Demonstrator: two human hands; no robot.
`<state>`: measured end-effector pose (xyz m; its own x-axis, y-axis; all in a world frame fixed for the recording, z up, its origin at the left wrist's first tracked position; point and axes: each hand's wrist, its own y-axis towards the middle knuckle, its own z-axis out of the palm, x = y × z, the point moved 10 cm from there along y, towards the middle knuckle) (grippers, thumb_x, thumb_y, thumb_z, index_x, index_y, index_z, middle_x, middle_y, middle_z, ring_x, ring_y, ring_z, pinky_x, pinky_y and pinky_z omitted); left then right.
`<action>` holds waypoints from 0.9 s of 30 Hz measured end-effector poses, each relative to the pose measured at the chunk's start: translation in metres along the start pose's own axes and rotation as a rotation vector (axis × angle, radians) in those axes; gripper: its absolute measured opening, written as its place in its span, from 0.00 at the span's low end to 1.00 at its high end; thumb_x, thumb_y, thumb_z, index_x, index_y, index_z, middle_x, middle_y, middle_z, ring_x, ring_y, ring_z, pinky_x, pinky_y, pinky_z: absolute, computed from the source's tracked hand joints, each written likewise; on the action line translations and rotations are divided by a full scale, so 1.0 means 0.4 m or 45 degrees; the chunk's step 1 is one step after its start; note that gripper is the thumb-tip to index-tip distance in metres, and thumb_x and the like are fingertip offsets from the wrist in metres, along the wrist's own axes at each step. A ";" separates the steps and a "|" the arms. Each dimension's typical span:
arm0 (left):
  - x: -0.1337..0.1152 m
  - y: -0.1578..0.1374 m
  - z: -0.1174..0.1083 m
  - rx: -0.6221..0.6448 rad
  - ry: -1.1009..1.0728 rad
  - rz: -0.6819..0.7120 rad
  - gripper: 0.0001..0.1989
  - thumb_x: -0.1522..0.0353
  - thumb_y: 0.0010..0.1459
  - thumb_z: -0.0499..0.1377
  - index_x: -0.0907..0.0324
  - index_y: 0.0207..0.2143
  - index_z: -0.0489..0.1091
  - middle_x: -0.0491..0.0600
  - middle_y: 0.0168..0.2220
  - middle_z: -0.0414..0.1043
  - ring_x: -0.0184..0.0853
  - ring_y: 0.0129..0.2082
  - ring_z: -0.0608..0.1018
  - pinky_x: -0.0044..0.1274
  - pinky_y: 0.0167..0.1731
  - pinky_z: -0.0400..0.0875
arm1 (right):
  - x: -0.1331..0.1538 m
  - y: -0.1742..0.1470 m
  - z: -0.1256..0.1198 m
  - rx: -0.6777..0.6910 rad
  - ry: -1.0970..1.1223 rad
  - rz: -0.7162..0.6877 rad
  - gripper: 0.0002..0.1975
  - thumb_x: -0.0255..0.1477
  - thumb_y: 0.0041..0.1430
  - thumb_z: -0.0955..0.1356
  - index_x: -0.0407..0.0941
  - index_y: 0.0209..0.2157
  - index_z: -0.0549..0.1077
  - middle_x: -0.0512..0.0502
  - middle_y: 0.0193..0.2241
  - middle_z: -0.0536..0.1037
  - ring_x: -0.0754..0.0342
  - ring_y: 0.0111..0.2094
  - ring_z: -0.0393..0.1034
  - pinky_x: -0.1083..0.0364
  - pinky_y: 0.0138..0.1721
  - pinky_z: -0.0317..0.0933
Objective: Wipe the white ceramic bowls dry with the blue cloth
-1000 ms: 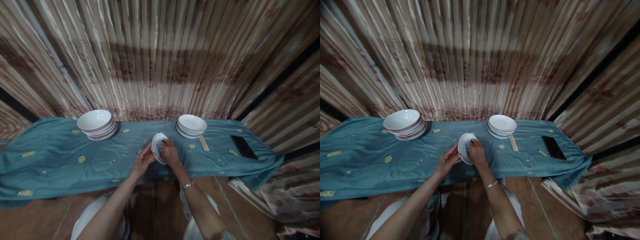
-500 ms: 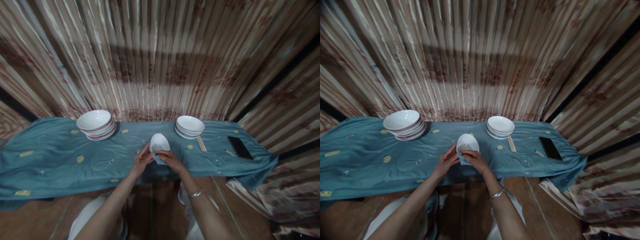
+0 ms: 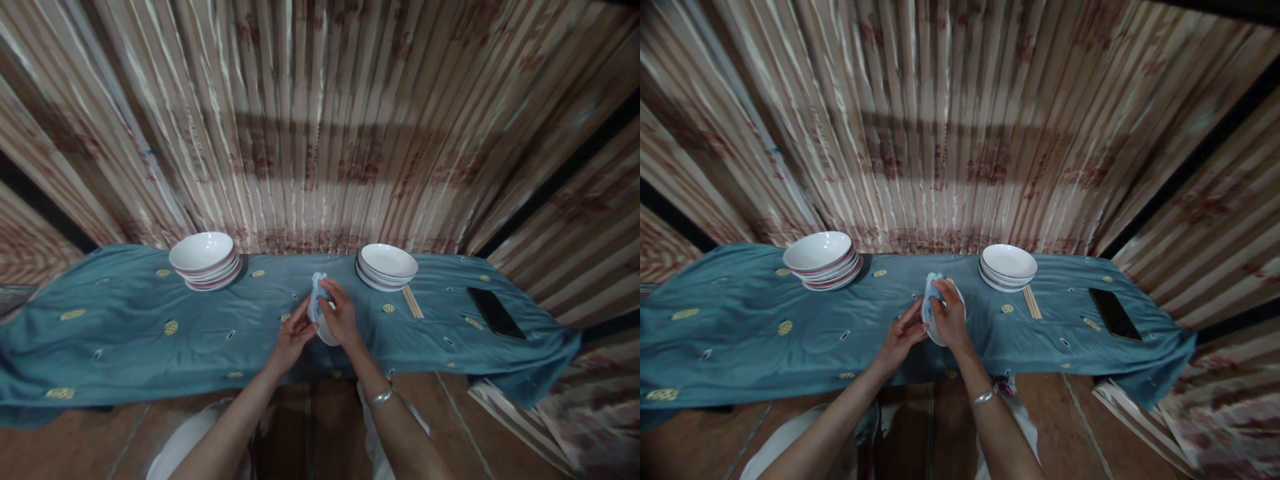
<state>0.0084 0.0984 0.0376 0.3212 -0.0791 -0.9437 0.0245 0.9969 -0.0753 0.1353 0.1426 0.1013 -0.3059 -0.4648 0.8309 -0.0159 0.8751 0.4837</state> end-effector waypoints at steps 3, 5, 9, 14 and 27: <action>-0.002 -0.002 -0.006 -0.025 0.066 0.058 0.35 0.65 0.43 0.68 0.56 0.55 0.66 0.53 0.47 0.74 0.42 0.46 0.76 0.34 0.48 0.70 | -0.011 0.017 -0.004 -0.015 -0.286 -0.091 0.18 0.27 0.59 0.62 0.46 0.49 0.72 0.41 0.54 0.71 0.49 0.56 0.63 0.46 0.59 0.56; 0.002 -0.001 -0.012 -0.044 0.102 0.077 0.34 0.67 0.43 0.68 0.56 0.55 0.65 0.51 0.42 0.75 0.40 0.44 0.77 0.34 0.48 0.70 | -0.040 0.026 -0.014 -0.034 -0.447 -0.101 0.17 0.26 0.59 0.61 0.43 0.49 0.71 0.37 0.53 0.71 0.47 0.55 0.63 0.45 0.58 0.57; 0.015 0.001 -0.020 -0.054 0.094 0.035 0.34 0.67 0.43 0.66 0.55 0.54 0.62 0.49 0.39 0.73 0.40 0.43 0.76 0.33 0.45 0.71 | -0.109 0.019 -0.030 -0.021 -0.666 -0.071 0.18 0.23 0.58 0.60 0.40 0.49 0.70 0.32 0.50 0.72 0.44 0.53 0.64 0.42 0.55 0.59; 0.018 -0.006 -0.017 -0.035 0.021 -0.023 0.36 0.66 0.43 0.67 0.55 0.56 0.61 0.51 0.42 0.72 0.41 0.45 0.76 0.32 0.45 0.71 | -0.139 -0.027 -0.054 0.002 -0.760 -0.080 0.19 0.23 0.58 0.59 0.41 0.50 0.70 0.32 0.47 0.73 0.44 0.50 0.65 0.40 0.53 0.61; 0.033 -0.032 -0.007 -0.007 -0.076 -0.136 0.43 0.66 0.42 0.69 0.46 0.62 0.58 0.51 0.52 0.68 0.45 0.49 0.74 0.35 0.39 0.77 | -0.097 -0.060 0.037 0.033 -0.636 -0.104 0.16 0.26 0.59 0.61 0.41 0.48 0.71 0.33 0.52 0.70 0.45 0.55 0.64 0.42 0.56 0.60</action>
<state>0.0096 0.0847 0.0251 0.3732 -0.1843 -0.9093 0.0564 0.9828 -0.1760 0.1335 0.1416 0.0533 -0.7205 -0.4159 0.5548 -0.0801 0.8447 0.5292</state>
